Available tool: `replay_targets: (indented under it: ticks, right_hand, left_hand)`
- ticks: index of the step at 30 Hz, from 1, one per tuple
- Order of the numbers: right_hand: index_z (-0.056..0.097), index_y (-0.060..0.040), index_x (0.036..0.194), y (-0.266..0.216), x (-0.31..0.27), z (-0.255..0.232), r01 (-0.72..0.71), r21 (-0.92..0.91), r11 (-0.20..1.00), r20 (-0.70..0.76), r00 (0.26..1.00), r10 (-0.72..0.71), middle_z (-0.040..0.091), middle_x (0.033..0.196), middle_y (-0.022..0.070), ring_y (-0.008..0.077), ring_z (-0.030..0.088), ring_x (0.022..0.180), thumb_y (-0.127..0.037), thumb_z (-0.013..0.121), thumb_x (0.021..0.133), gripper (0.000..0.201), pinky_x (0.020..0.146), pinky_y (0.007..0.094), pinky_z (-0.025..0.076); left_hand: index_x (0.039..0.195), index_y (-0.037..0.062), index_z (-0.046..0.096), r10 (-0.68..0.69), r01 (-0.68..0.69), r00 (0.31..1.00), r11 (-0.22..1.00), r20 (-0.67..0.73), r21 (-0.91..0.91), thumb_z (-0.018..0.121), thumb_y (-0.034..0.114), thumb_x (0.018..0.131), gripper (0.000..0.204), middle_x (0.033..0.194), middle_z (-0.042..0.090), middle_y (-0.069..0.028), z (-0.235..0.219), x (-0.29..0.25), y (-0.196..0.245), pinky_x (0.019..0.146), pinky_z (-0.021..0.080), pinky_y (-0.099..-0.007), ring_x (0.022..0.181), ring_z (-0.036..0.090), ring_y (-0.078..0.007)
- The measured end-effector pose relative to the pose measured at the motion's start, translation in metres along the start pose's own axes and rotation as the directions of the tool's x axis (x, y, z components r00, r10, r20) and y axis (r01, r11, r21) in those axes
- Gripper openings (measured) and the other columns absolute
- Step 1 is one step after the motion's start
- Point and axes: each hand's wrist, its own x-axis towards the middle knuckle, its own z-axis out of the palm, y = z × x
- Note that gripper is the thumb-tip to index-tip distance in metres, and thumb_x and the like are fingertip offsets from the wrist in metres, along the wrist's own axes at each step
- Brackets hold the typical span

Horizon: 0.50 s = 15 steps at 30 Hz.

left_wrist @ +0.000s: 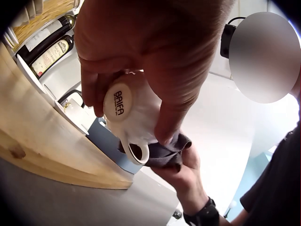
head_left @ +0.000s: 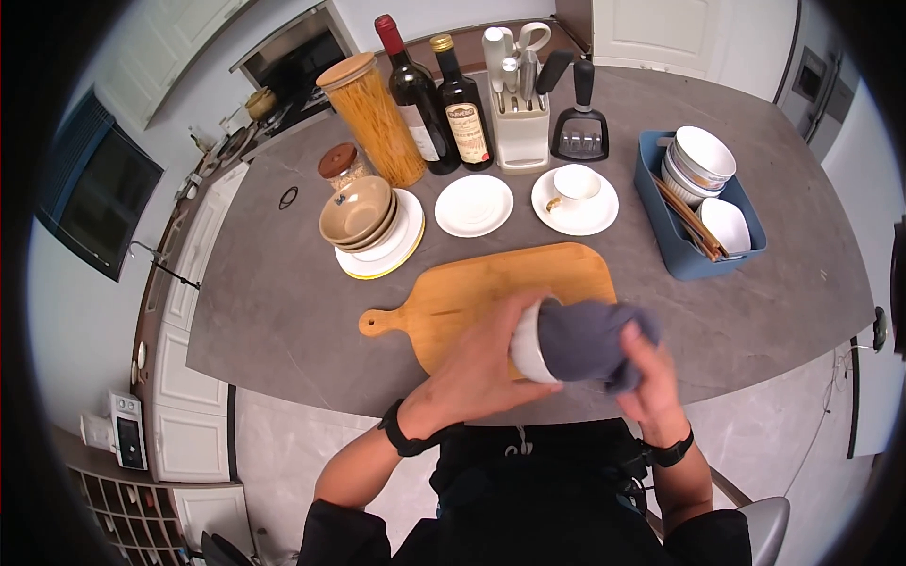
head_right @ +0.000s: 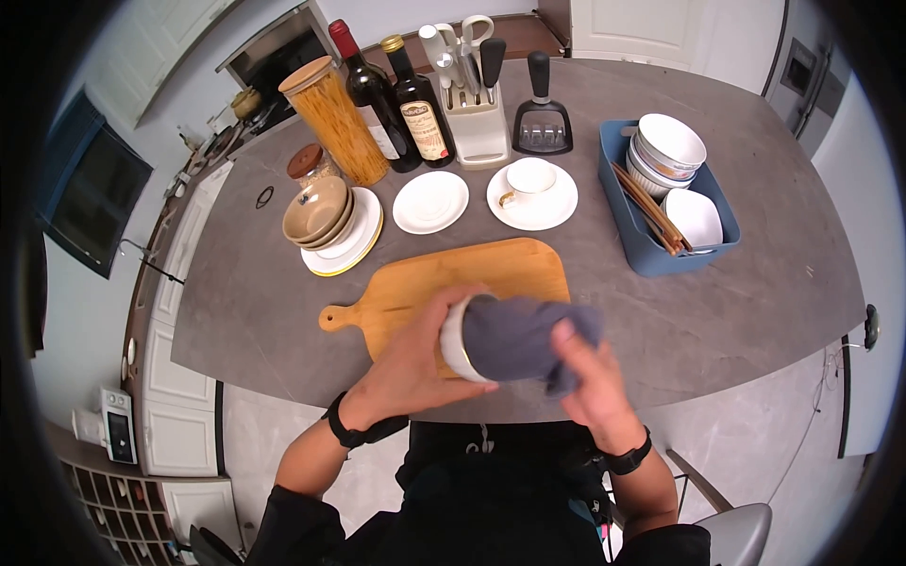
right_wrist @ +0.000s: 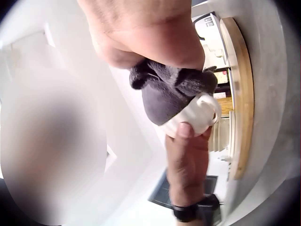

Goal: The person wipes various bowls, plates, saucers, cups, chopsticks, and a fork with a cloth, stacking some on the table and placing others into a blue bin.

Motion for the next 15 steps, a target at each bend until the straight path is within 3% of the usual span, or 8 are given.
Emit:
replay_targets:
  ticks: [1, 2, 4, 5, 7, 8, 10, 15]
  right_hand:
    - [0.052, -0.0033, 0.141, 0.001, 0.001, -0.005, 0.087, 0.36, 0.929, -0.115, 0.992, -0.049, 0.063, 0.133, 0.0158, 0.0302, 0.06, 0.124, -0.04, 0.054, 0.104, 0.052, 0.105, 0.0448, 0.048]
    - [0.047, -0.0026, 0.146, -0.004, 0.0, -0.012, 0.107, 0.471, 0.875, -0.117, 0.991, -0.058, 0.056, 0.144, 0.0159, 0.0304, 0.054, 0.133, -0.045, 0.052, 0.105, 0.059, 0.114, 0.0463, 0.041]
    - [0.046, -0.0033, 0.147, -0.013, -0.006, -0.019, 0.192, 0.509, 0.839, -0.15, 0.98, -0.133, 0.055, 0.146, 0.0148, 0.0298, 0.054, 0.133, -0.045, 0.052, 0.105, 0.06, 0.114, 0.0463, 0.041]
    - [0.046, -0.0041, 0.148, -0.017, -0.009, -0.023, 0.272, 0.54, 0.797, -0.187, 0.961, -0.202, 0.055, 0.147, 0.0136, 0.0292, 0.054, 0.133, -0.046, 0.052, 0.105, 0.06, 0.114, 0.0463, 0.04]
    - [0.044, -0.0051, 0.149, -0.019, -0.013, -0.03, 0.29, 0.577, 0.763, -0.186, 0.957, -0.223, 0.053, 0.149, 0.0121, 0.0289, 0.052, 0.135, -0.045, 0.051, 0.105, 0.06, 0.115, 0.0463, 0.039]
    - [0.044, -0.0054, 0.15, -0.02, -0.015, -0.031, 0.334, 0.553, 0.763, -0.241, 0.941, -0.238, 0.053, 0.149, 0.0123, 0.0291, 0.052, 0.136, -0.045, 0.05, 0.106, 0.06, 0.115, 0.0462, 0.039]
    - [0.044, -0.0057, 0.15, -0.021, -0.017, -0.036, 0.384, 0.528, 0.758, -0.299, 0.919, -0.257, 0.052, 0.15, 0.0124, 0.0292, 0.051, 0.136, -0.045, 0.05, 0.106, 0.06, 0.115, 0.046, 0.039]
    - [0.043, -0.0053, 0.151, -0.016, -0.024, -0.039, 0.372, 0.556, 0.743, -0.315, 0.922, -0.226, 0.052, 0.15, 0.0124, 0.0298, 0.051, 0.136, -0.044, 0.05, 0.106, 0.06, 0.116, 0.0463, 0.038]
  left_hand:
    - [0.144, 0.0062, 0.042, -0.001, 0.001, 1.0, 1.0, 0.001, 0.002, 0.093, 0.026, 0.067, 0.094, 0.133, 0.058, -0.0161, 0.0, 0.004, 0.0, 0.103, 0.049, -0.0401, 0.122, 0.06, -0.0326]
    - [0.141, 0.0056, 0.043, -0.089, 0.088, 0.995, 0.996, -0.036, -0.034, 0.094, 0.027, 0.067, 0.093, 0.132, 0.058, -0.0172, -0.001, 0.011, -0.001, 0.102, 0.049, -0.0405, 0.122, 0.061, -0.0328]
    - [0.132, 0.0025, 0.044, -0.203, 0.199, 0.976, 0.978, -0.073, -0.054, 0.095, 0.032, 0.065, 0.088, 0.129, 0.058, -0.0199, 0.002, 0.023, -0.006, 0.097, 0.052, -0.0412, 0.118, 0.062, -0.0338]
    - [0.132, 0.0025, 0.044, -0.198, 0.195, 0.978, 0.98, -0.068, -0.049, 0.095, 0.032, 0.065, 0.088, 0.129, 0.058, -0.0199, 0.004, 0.028, -0.008, 0.097, 0.052, -0.0412, 0.118, 0.062, -0.0338]
    - [0.131, 0.0012, 0.044, -0.193, 0.197, 0.98, 0.977, -0.05, 0.081, 0.095, 0.034, 0.066, 0.089, 0.128, 0.059, -0.0195, 0.009, 0.037, -0.011, 0.097, 0.05, -0.0418, 0.118, 0.061, -0.0351]
    - [0.131, 0.0012, 0.044, -0.187, 0.191, 0.981, 0.978, -0.043, 0.084, 0.095, 0.034, 0.066, 0.089, 0.128, 0.059, -0.0195, 0.013, 0.039, -0.015, 0.097, 0.05, -0.0418, 0.118, 0.061, -0.0351]
    - [0.131, 0.0007, 0.044, -0.051, 0.065, 0.997, 0.961, -0.06, 0.268, 0.095, 0.036, 0.066, 0.09, 0.127, 0.059, -0.0191, 0.021, 0.04, -0.022, 0.101, 0.047, -0.0429, 0.12, 0.058, -0.0365]
    - [0.133, 0.0013, 0.044, -0.029, 0.037, 0.999, 0.953, -0.031, 0.301, 0.095, 0.036, 0.065, 0.092, 0.127, 0.059, -0.019, 0.014, 0.034, -0.017, 0.104, 0.045, -0.0445, 0.123, 0.055, -0.0379]
